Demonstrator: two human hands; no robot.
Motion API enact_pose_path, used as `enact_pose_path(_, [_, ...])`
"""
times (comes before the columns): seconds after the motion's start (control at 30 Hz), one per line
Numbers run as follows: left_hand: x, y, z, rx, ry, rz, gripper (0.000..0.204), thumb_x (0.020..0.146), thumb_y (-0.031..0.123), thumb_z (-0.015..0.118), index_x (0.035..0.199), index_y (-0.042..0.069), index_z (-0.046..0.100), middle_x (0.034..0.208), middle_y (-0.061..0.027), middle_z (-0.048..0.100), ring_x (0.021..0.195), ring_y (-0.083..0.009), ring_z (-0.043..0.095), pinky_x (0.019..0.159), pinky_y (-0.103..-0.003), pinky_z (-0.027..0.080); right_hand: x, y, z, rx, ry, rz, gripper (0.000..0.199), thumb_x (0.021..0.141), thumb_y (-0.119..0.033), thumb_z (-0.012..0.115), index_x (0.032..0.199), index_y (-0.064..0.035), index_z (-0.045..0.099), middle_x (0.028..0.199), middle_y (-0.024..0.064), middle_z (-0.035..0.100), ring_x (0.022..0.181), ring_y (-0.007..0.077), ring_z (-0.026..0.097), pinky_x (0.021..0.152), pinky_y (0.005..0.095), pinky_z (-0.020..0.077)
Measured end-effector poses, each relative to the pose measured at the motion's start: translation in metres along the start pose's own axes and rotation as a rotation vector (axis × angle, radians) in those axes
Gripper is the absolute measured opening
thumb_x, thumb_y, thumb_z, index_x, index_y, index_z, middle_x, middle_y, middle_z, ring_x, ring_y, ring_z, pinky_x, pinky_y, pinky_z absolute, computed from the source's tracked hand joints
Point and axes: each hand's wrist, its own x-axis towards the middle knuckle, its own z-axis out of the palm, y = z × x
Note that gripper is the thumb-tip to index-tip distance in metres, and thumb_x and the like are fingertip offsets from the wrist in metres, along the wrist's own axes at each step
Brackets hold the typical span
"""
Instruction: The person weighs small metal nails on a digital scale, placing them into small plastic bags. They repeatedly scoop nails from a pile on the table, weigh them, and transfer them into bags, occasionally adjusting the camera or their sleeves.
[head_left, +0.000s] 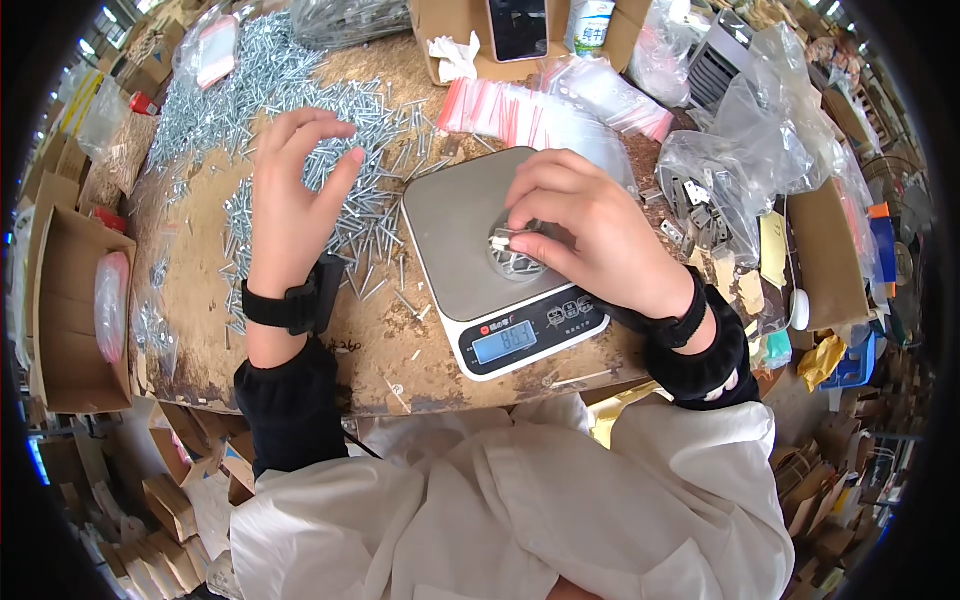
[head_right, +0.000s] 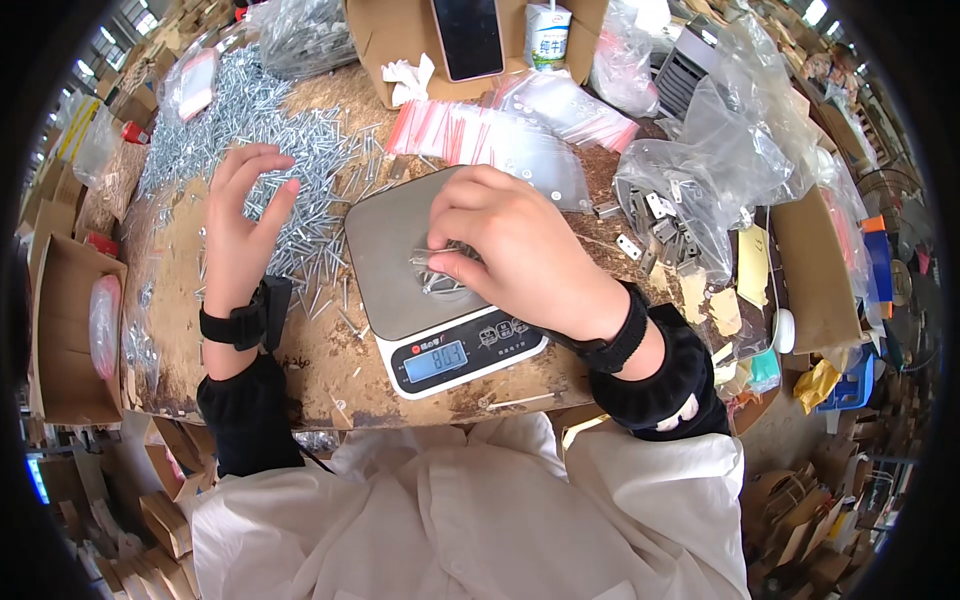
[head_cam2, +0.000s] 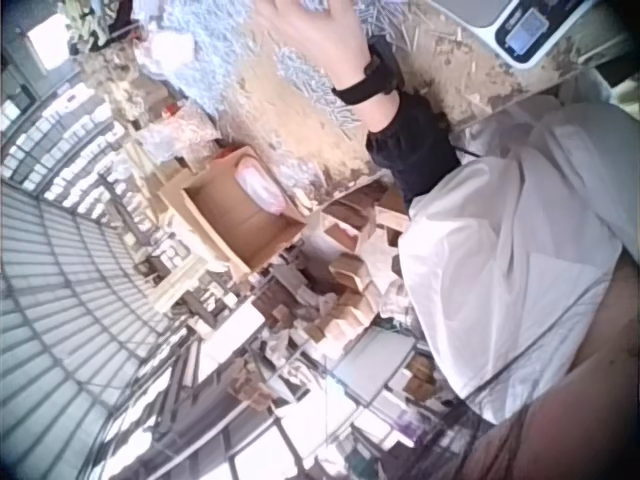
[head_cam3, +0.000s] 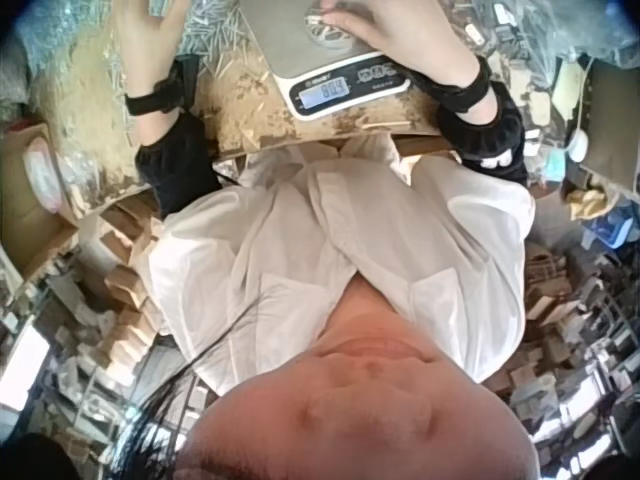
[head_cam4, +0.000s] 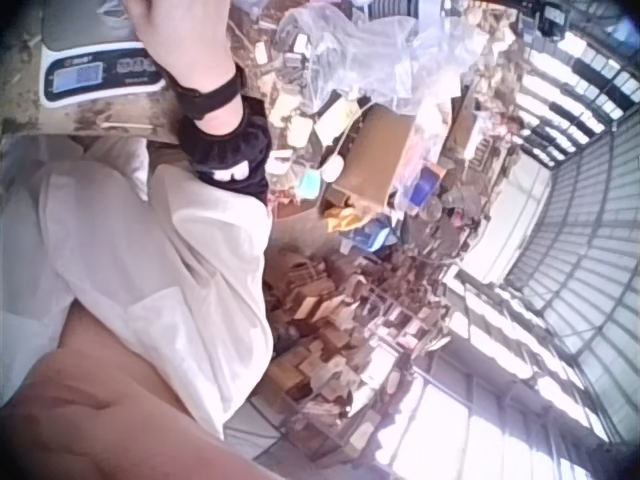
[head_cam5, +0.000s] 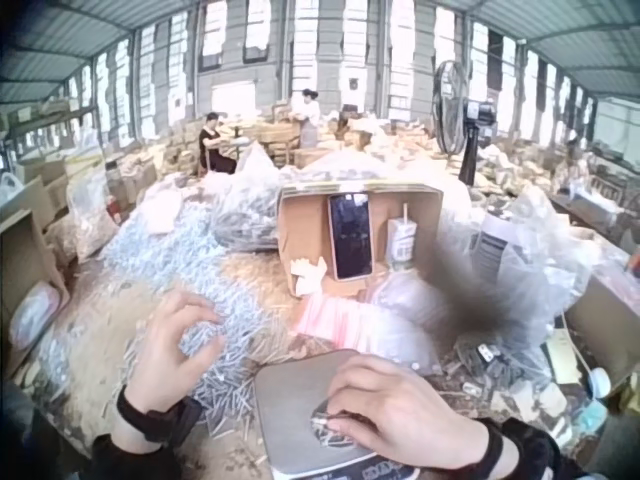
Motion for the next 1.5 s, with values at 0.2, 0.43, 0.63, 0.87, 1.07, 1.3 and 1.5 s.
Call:
enact_pose_path(0.2, [0.000, 0.001, 0.001, -0.039, 0.006, 0.014, 0.014, 0.085, 0.003, 0.071, 0.100, 0.002, 0.069, 0.112, -0.0107, 0.065, 0.110, -0.0265, 0.062, 0.098, -0.036, 0.045, 0.001, -0.003, -0.005, -0.041, 0.142, 0.021, 0.008, 0.079, -0.008, 0.073, 0.083, -0.0047, 0.066, 0.092, 0.0066, 0.063, 0.096, 0.0300, 0.061, 0.081, 0.0408, 0.0506])
enact_pose_path(0.43, [0.001, 0.006, -0.005, -0.057, 0.056, 0.021, 0.010, 0.087, 0.000, 0.068, 0.097, 0.001, 0.069, 0.111, -0.0102, 0.066, 0.109, -0.0254, 0.061, 0.097, -0.036, 0.045, -0.014, 0.025, -0.080, -0.281, 0.269, 0.201, 0.012, 0.084, -0.008, 0.074, 0.083, -0.0009, 0.064, 0.086, 0.0108, 0.064, 0.089, 0.0334, 0.061, 0.078, 0.0391, 0.0482])
enact_pose_path(0.63, [0.001, 0.006, -0.004, -0.005, 0.046, 0.043, 0.009, 0.086, 0.000, 0.068, 0.096, 0.001, 0.069, 0.109, -0.0103, 0.066, 0.107, -0.0260, 0.062, 0.096, -0.036, 0.045, -0.035, 0.055, -0.094, -0.518, 0.221, 0.394, 0.019, 0.086, -0.018, 0.072, 0.095, -0.0018, 0.069, 0.096, 0.0132, 0.067, 0.098, 0.0364, 0.062, 0.084, 0.0431, 0.0493])
enact_pose_path(0.87, [0.003, 0.011, -0.004, 0.035, 0.032, 0.083, 0.008, 0.087, 0.003, 0.068, 0.095, 0.003, 0.068, 0.106, -0.0093, 0.067, 0.102, -0.0266, 0.063, 0.094, -0.037, 0.045, -0.051, 0.078, -0.029, -0.407, -0.210, 0.253, 0.035, 0.091, -0.024, 0.066, 0.116, -0.0008, 0.064, 0.123, 0.0224, 0.061, 0.115, 0.0416, 0.058, 0.095, 0.0457, 0.0499])
enact_pose_path(1.07, [0.000, 0.022, -0.006, 0.160, 0.062, 0.102, 0.009, 0.087, 0.007, 0.070, 0.095, 0.004, 0.068, 0.104, -0.0088, 0.068, 0.099, -0.0280, 0.062, 0.092, -0.037, 0.044, -0.052, 0.088, -0.028, -0.444, -0.234, 0.359, 0.045, 0.092, -0.024, 0.064, 0.126, 0.0055, 0.058, 0.141, 0.0262, 0.052, 0.128, 0.0421, 0.052, 0.107, 0.0451, 0.0430])
enact_pose_path(1.3, [-0.006, 0.047, 0.005, -0.147, 0.024, 0.043, 0.028, 0.087, 0.015, 0.072, 0.112, 0.003, 0.066, 0.109, -0.0117, 0.067, 0.107, -0.0289, 0.061, 0.099, -0.041, 0.043, -0.008, 0.023, -0.048, -0.384, 0.176, 0.145, 0.055, 0.087, -0.005, 0.065, 0.139, 0.0053, 0.051, 0.145, 0.0209, 0.051, 0.137, 0.0392, 0.046, 0.114, 0.0452, 0.0355])
enact_pose_path(1.5, [-0.016, 0.086, 0.016, -0.594, 0.038, -0.030, 0.043, 0.088, 0.016, 0.074, 0.125, 0.001, 0.059, 0.108, -0.0131, 0.067, 0.104, -0.0298, 0.062, 0.092, -0.038, 0.047, 0.004, -0.020, -0.039, -0.139, -0.013, -0.142, 0.063, 0.081, -0.011, 0.070, 0.140, 0.0017, 0.052, 0.146, 0.0191, 0.051, 0.137, 0.0399, 0.047, 0.110, 0.0517, 0.0369])
